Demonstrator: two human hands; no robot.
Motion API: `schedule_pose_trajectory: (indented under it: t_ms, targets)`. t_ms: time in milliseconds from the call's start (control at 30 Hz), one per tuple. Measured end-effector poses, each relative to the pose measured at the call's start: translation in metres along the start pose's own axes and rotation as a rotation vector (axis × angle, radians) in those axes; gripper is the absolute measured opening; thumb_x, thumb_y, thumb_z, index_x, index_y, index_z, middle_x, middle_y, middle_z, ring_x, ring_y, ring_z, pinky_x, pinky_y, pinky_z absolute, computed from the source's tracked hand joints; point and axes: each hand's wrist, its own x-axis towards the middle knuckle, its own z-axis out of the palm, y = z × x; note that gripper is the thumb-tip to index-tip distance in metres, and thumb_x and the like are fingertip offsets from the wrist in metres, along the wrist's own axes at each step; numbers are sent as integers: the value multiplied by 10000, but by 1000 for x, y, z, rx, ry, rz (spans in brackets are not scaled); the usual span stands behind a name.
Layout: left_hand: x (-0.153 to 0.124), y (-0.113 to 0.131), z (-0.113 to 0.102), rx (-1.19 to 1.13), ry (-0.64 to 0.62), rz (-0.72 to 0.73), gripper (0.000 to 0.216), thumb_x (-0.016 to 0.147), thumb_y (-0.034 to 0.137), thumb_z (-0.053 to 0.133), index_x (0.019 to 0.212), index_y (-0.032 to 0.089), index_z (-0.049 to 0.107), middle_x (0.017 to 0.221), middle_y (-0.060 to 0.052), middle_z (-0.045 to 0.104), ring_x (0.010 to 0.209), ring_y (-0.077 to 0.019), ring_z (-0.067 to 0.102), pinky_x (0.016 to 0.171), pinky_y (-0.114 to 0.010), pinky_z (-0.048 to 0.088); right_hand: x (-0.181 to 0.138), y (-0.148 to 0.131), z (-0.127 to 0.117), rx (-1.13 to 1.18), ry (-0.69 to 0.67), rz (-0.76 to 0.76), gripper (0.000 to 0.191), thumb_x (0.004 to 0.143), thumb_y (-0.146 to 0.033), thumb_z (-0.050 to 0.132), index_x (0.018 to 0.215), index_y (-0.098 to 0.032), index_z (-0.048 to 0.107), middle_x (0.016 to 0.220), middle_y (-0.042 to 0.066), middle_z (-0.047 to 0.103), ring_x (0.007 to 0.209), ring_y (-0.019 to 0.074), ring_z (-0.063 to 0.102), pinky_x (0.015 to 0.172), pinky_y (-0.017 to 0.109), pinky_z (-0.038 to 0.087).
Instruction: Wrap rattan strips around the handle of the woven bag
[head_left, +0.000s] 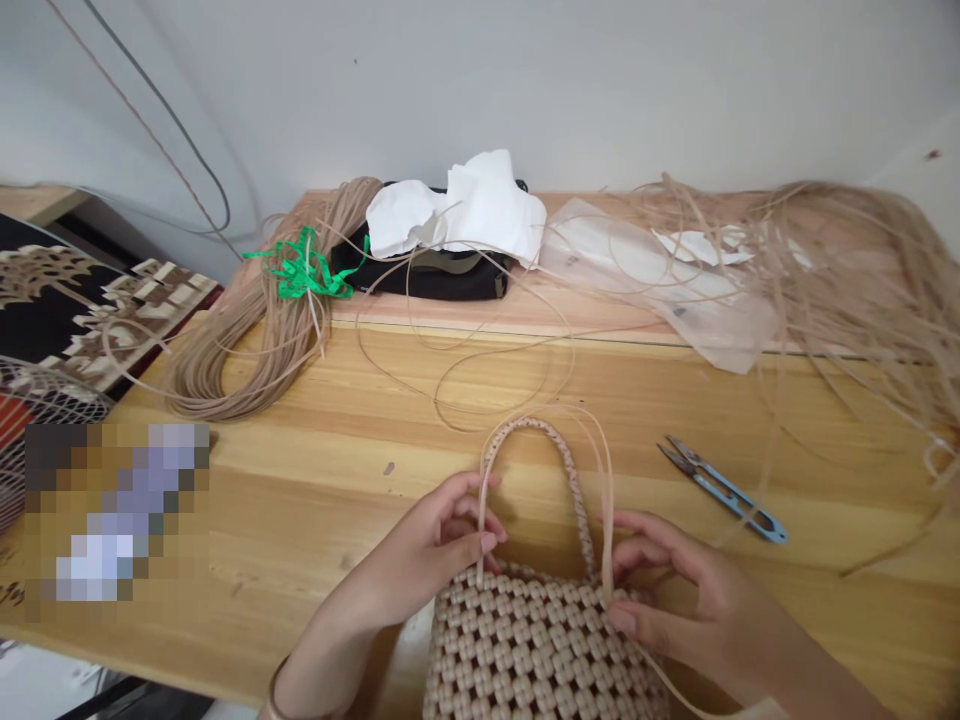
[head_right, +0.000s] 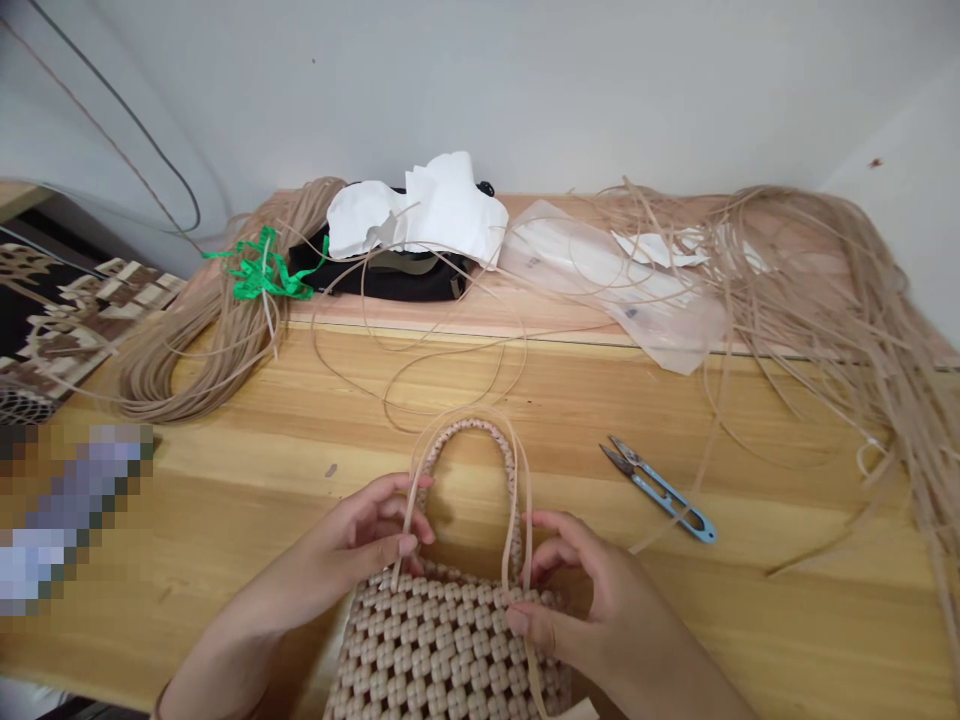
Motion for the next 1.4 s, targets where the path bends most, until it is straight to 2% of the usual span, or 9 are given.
schedule_pose_trajectory:
  t_ms: [100, 167, 233, 300, 533, 767, 900, 1133, 1400]
  targets:
    - [-2, 1, 0, -6, -8, 14, 485, 786, 296, 612, 1213, 195, 405, 927, -38, 562, 765, -164, 616, 733, -354, 438, -2, -3, -7, 9, 86, -16, 728, 634, -558, 692, 1221, -184, 478, 1052, 110, 620, 977, 258, 583, 877, 372, 472]
    - [-2, 1, 0, -20, 2, 24, 493, 779, 266, 621, 1216, 196, 405, 935, -39, 563, 763, -161, 619, 728, -344, 435, -5, -9, -13, 28, 251, -61, 702, 669, -591, 651, 1222, -199, 468, 1141, 125, 584, 1041, 273, 553, 916, 401, 452]
    - [-1, 2, 0, -36, 15, 30, 512, 763, 234, 636, 1219, 196, 406, 934, -38, 567, 754, -154, 622, 712, -327, 432, -8, -18, -19, 30, 425, -76, 594, 714, -609, 599, 1159, -225, 516, 1128, 110, 595, 1037, 269, 555, 917, 395, 454]
    - [0, 1, 0, -55, 38, 37, 538, 743, 213, 655, 1222, 196, 410, 929, -37, 570, 736, -150, 623, 696, -321, 435, -9, -28, -22, -9, 469, -59, 479, 728, -613, 577, 1036, -247, 599, 1037, 89, 641, 959, 262, 591, 843, 362, 495]
    - [3, 1, 1, -76, 62, 50, 522, 738, 197, 653, 1202, 201, 414, 919, -26, 572, 665, -145, 644, 613, -287, 432, 24, -56, -3, -217, -134, -97, 281, 853, -427, 485, 949, -256, 687, 859, 26, 677, 785, 197, 614, 722, 310, 484]
    - [2, 4, 5, -48, 168, 54, 516, 704, 142, 643, 1173, 200, 436, 874, -2, 563, 640, -141, 643, 586, -267, 450, 53, -57, 21, 41, -493, -8, 314, 707, -397, 685, 908, -157, 662, 759, 13, 609, 672, 111, 503, 595, 209, 390]
    - [3, 2, 5, -39, 226, 55, 507, 669, 111, 663, 1133, 199, 478, 864, 3, 559, 659, -117, 607, 612, -264, 461, 64, -58, 25, -30, -571, -24, 243, 709, -369, 670, 802, -144, 673, 633, -21, 541, 546, 68, 400, 485, 190, 272]
    - [3, -3, 5, -24, 276, 121, 523, 641, 64, 660, 1125, 206, 524, 953, -28, 547, 880, -180, 587, 755, -331, 493, 77, -68, 34, 70, -739, 97, 182, 641, -284, 724, 739, -143, 664, 570, -59, 487, 520, 47, 387, 486, 181, 257]
    - [2, -5, 5, 36, 245, 159, 523, 687, 84, 634, 1173, 228, 505, 909, -10, 560, 834, -151, 566, 772, -326, 465, 82, -60, 47, 259, -695, 287, 148, 598, -227, 719, 631, -119, 623, 590, -44, 541, 560, 46, 434, 581, 191, 304]
